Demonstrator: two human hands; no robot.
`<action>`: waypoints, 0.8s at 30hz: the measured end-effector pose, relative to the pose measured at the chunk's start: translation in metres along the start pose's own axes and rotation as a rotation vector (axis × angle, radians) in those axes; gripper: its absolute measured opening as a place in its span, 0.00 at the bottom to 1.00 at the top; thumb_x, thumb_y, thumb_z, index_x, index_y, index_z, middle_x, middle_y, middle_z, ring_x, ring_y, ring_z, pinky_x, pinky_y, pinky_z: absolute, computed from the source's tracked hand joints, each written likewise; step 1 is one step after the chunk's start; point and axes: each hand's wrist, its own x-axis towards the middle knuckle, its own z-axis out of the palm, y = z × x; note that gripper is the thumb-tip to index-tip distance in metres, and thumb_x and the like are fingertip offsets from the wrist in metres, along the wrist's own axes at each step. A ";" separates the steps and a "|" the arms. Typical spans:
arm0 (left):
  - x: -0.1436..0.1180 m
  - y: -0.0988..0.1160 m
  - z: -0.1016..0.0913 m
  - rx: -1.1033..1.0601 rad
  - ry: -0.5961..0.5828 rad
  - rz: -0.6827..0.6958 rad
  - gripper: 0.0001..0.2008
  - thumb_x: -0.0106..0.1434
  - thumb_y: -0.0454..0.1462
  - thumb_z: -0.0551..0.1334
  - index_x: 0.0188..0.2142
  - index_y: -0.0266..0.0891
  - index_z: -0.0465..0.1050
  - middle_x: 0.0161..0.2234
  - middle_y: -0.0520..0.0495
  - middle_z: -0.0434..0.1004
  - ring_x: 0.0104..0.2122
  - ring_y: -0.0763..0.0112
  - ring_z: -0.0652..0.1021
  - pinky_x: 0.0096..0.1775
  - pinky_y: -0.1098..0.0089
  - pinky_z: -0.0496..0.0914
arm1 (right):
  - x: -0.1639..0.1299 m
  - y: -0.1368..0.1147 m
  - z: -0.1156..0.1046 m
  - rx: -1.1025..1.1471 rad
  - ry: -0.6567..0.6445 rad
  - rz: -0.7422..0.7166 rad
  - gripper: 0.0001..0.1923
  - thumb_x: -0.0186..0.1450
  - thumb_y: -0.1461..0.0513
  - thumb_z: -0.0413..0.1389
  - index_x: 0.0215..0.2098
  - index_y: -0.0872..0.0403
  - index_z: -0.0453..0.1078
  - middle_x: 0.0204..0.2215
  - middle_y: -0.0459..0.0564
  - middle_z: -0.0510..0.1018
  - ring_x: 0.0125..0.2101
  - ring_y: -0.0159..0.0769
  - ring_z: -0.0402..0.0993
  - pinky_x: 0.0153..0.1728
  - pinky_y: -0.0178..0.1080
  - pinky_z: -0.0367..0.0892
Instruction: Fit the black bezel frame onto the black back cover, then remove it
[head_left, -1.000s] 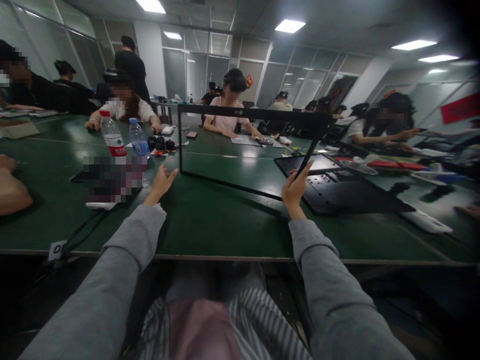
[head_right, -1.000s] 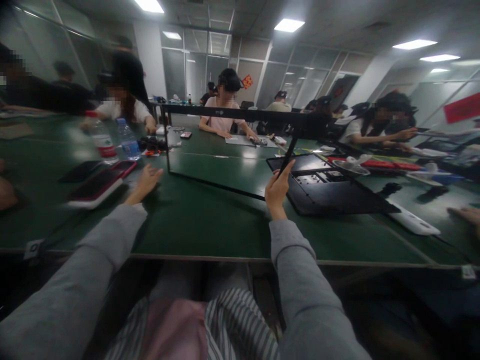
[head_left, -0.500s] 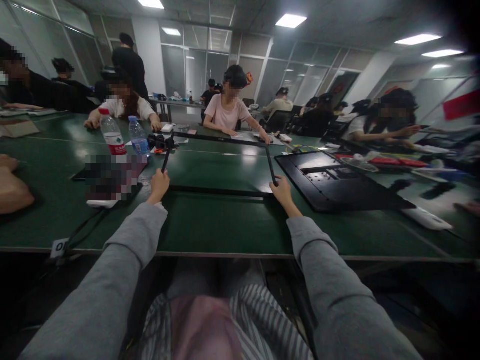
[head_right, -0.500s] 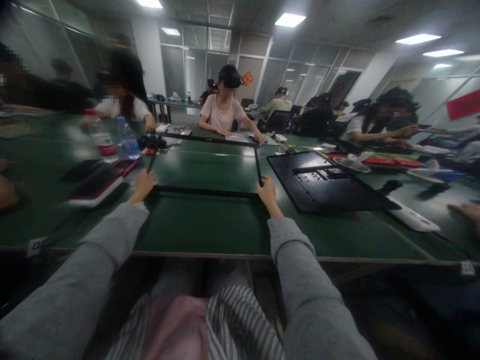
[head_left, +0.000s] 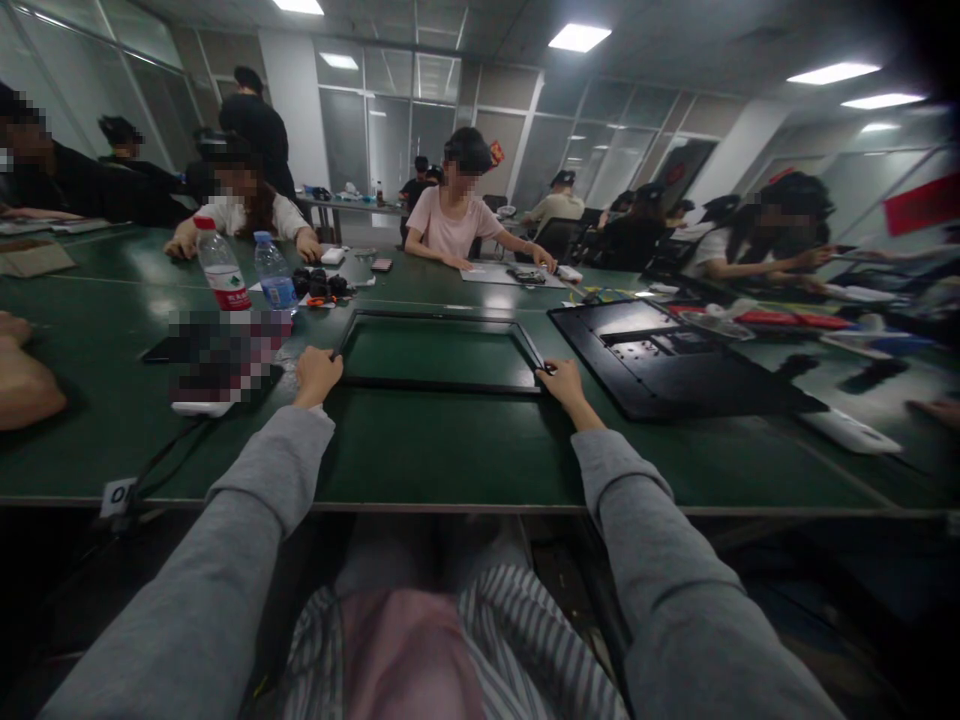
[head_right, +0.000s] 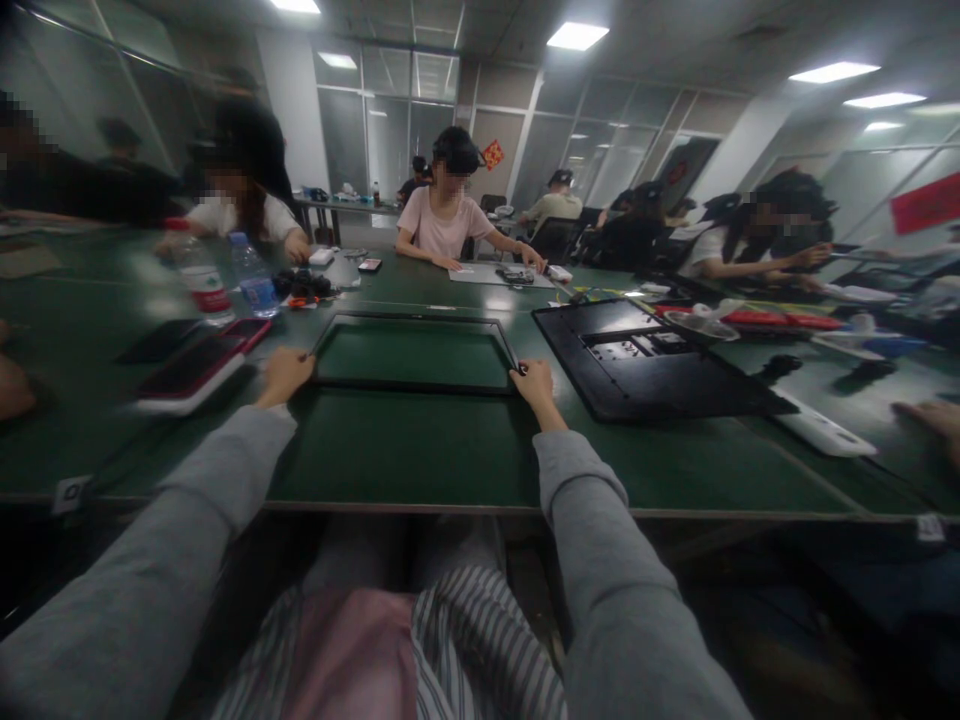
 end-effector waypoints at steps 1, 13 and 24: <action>0.000 0.000 0.000 0.004 -0.001 -0.005 0.22 0.68 0.45 0.59 0.51 0.34 0.84 0.48 0.26 0.81 0.53 0.38 0.78 0.53 0.49 0.71 | 0.001 0.001 0.001 -0.006 -0.006 0.007 0.21 0.64 0.58 0.61 0.53 0.58 0.80 0.46 0.58 0.79 0.50 0.46 0.75 0.57 0.48 0.70; -0.005 0.004 -0.005 0.024 -0.018 0.008 0.22 0.67 0.44 0.59 0.49 0.33 0.84 0.51 0.25 0.78 0.54 0.34 0.76 0.53 0.46 0.72 | 0.005 0.001 0.003 -0.065 -0.015 0.038 0.22 0.66 0.54 0.61 0.54 0.56 0.82 0.48 0.61 0.81 0.50 0.49 0.78 0.54 0.49 0.72; -0.006 0.005 -0.006 -0.012 -0.009 -0.005 0.21 0.66 0.43 0.59 0.49 0.36 0.84 0.47 0.28 0.79 0.53 0.37 0.77 0.53 0.47 0.72 | 0.000 -0.005 -0.003 -0.015 -0.010 0.021 0.24 0.63 0.56 0.58 0.54 0.55 0.81 0.42 0.57 0.81 0.49 0.48 0.76 0.54 0.49 0.71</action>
